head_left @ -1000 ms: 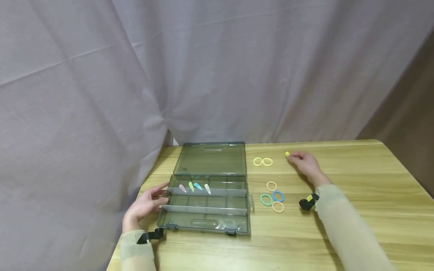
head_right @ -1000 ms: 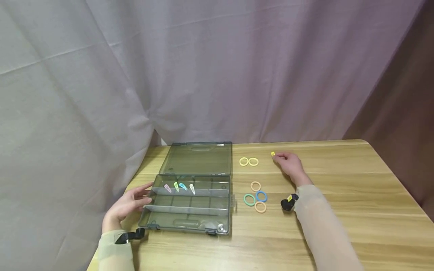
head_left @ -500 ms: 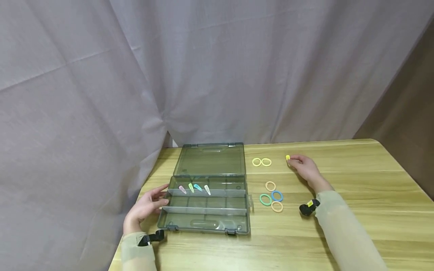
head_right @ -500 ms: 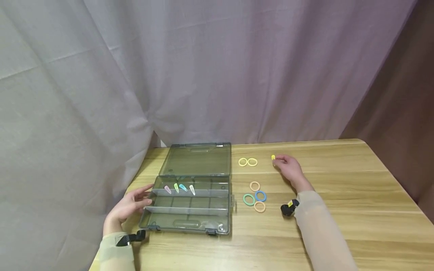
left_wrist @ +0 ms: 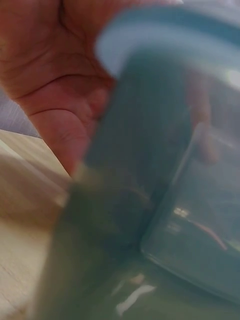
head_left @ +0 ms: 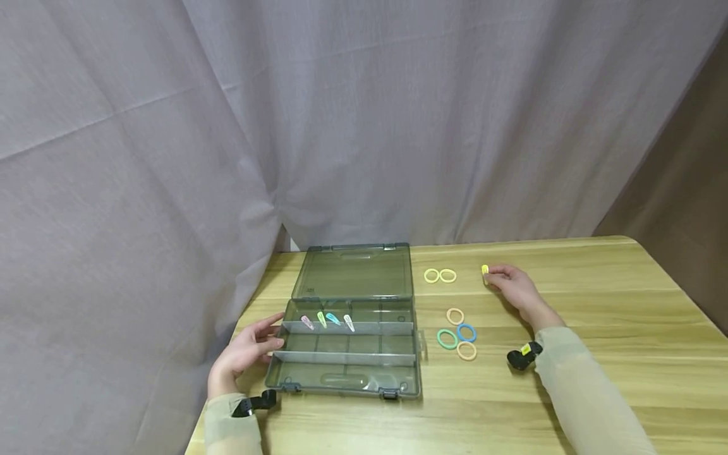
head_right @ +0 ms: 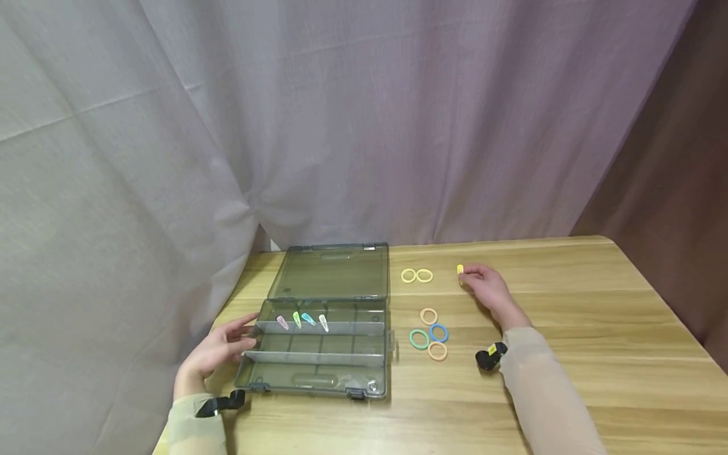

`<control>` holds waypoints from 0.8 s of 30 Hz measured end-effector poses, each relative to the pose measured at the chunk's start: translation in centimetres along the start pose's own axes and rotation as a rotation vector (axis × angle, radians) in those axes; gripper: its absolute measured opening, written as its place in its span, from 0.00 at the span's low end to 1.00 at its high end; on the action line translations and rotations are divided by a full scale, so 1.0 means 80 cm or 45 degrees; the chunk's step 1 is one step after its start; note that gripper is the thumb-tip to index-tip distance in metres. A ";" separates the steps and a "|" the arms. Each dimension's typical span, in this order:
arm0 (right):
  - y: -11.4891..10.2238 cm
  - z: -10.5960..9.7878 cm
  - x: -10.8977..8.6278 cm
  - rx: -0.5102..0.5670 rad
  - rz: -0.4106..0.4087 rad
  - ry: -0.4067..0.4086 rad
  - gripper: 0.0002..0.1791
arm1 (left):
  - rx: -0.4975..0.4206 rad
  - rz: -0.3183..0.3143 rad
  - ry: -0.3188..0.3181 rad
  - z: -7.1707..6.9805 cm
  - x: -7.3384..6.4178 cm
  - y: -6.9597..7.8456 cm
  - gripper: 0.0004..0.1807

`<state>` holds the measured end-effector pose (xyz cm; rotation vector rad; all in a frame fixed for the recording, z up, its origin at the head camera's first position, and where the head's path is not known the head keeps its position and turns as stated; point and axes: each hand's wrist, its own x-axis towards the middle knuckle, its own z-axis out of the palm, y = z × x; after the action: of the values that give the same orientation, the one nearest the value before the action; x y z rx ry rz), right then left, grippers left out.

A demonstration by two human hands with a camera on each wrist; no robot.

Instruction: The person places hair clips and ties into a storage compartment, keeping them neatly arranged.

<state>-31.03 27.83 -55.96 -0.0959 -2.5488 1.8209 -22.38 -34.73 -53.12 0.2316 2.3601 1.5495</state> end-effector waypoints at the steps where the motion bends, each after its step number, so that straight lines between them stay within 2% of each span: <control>1: -0.001 0.000 0.000 -0.004 0.002 -0.001 0.26 | 0.000 -0.001 0.002 0.000 0.000 0.000 0.39; 6: -0.001 -0.005 0.002 0.018 0.005 -0.005 0.28 | 0.006 0.003 0.015 0.001 0.002 0.003 0.39; 10: 0.000 -0.008 0.004 0.099 0.020 -0.022 0.31 | 0.011 0.001 0.025 0.001 0.005 0.008 0.38; 15: -0.004 0.001 -0.002 0.214 0.043 -0.033 0.31 | 0.001 -0.018 0.029 0.001 0.006 0.007 0.38; 19: -0.019 0.015 -0.011 0.296 0.017 -0.068 0.29 | 0.008 -0.016 0.028 0.002 0.006 0.006 0.39; 24: -0.049 0.037 -0.023 0.287 -0.047 -0.148 0.29 | 0.020 -0.006 0.049 0.002 0.006 0.007 0.39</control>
<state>-29.53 23.66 -53.15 0.0605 -2.3758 2.1426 -22.80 -34.26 -52.76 0.2013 2.4012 1.5466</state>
